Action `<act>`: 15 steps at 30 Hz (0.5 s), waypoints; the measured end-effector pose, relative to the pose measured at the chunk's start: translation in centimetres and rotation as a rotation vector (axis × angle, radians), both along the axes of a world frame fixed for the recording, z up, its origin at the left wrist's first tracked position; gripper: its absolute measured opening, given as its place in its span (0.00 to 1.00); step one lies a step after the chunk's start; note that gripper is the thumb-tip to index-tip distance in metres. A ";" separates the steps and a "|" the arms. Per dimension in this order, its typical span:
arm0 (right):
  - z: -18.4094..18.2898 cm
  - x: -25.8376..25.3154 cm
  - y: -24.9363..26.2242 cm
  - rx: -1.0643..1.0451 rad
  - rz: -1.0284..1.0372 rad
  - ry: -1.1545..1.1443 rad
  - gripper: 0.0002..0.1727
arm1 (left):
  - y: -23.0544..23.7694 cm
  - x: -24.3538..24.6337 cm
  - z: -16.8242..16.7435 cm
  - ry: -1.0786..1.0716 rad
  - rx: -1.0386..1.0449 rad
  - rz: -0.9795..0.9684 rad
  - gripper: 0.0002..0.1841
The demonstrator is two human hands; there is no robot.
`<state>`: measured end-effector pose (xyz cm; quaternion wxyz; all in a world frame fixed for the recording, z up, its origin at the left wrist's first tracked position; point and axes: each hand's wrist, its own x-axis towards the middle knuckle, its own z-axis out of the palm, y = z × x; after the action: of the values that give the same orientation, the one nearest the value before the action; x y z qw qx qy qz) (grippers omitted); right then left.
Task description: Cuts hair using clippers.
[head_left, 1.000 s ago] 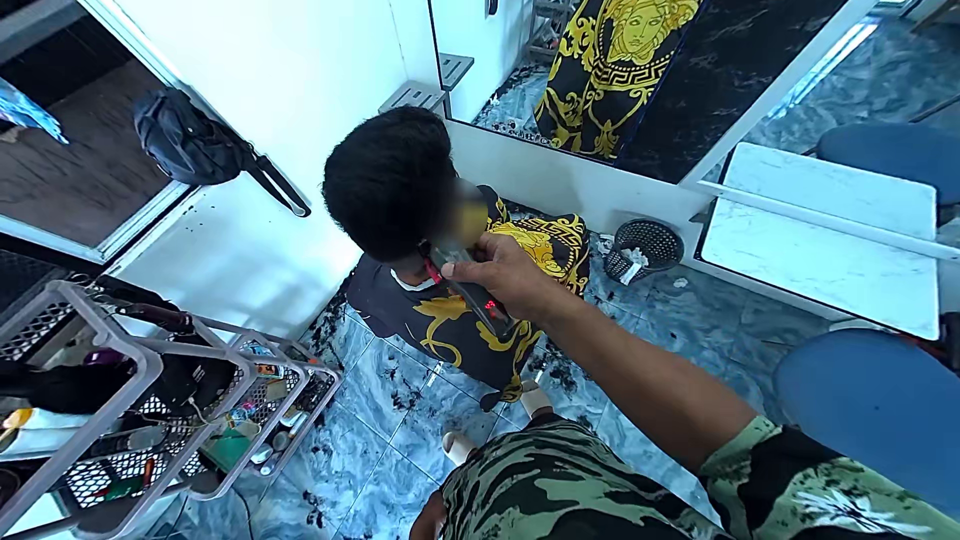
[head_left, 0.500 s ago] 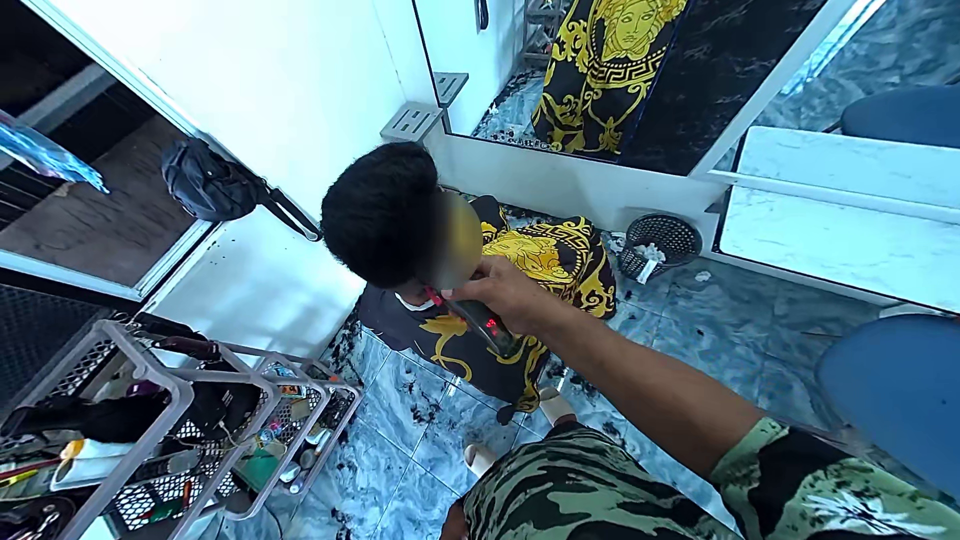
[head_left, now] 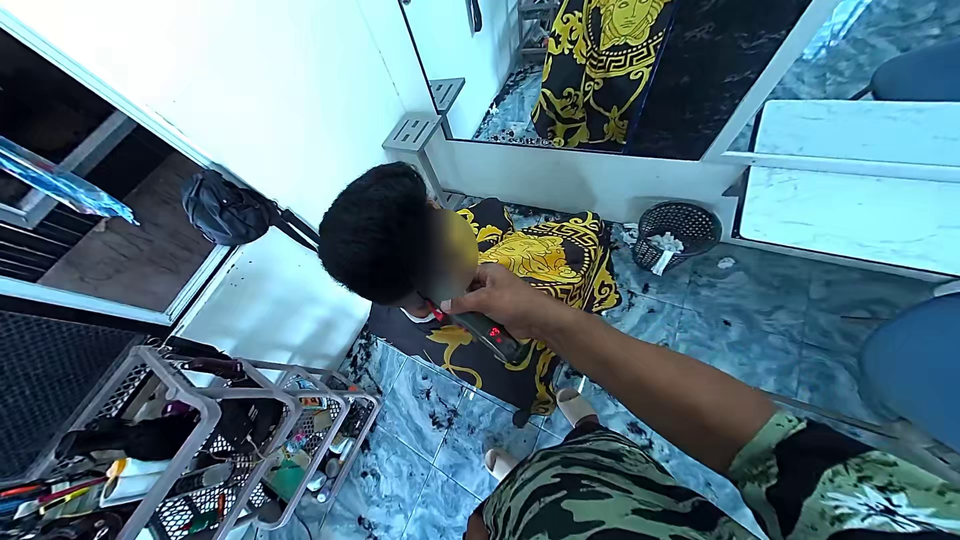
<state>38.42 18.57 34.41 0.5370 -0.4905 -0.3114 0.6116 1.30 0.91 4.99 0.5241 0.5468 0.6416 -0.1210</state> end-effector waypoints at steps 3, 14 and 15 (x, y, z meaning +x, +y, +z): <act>0.4 0.1 0.0 0.067 0.009 -0.018 0.21 | -0.6 -1.4 -3.5 -0.065 0.047 0.009 0.20; -0.3 0.5 -0.1 -0.003 0.045 -0.150 0.20 | -0.8 0.0 -2.2 -0.022 0.068 0.009 0.19; -0.4 0.6 -0.1 -0.021 0.044 -0.144 0.21 | -0.8 0.1 -2.0 -0.013 0.076 -0.005 0.19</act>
<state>39.05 18.45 33.96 0.4943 -0.5317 -0.3536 0.5898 1.38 0.13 3.03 0.5071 0.5686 0.6409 -0.0944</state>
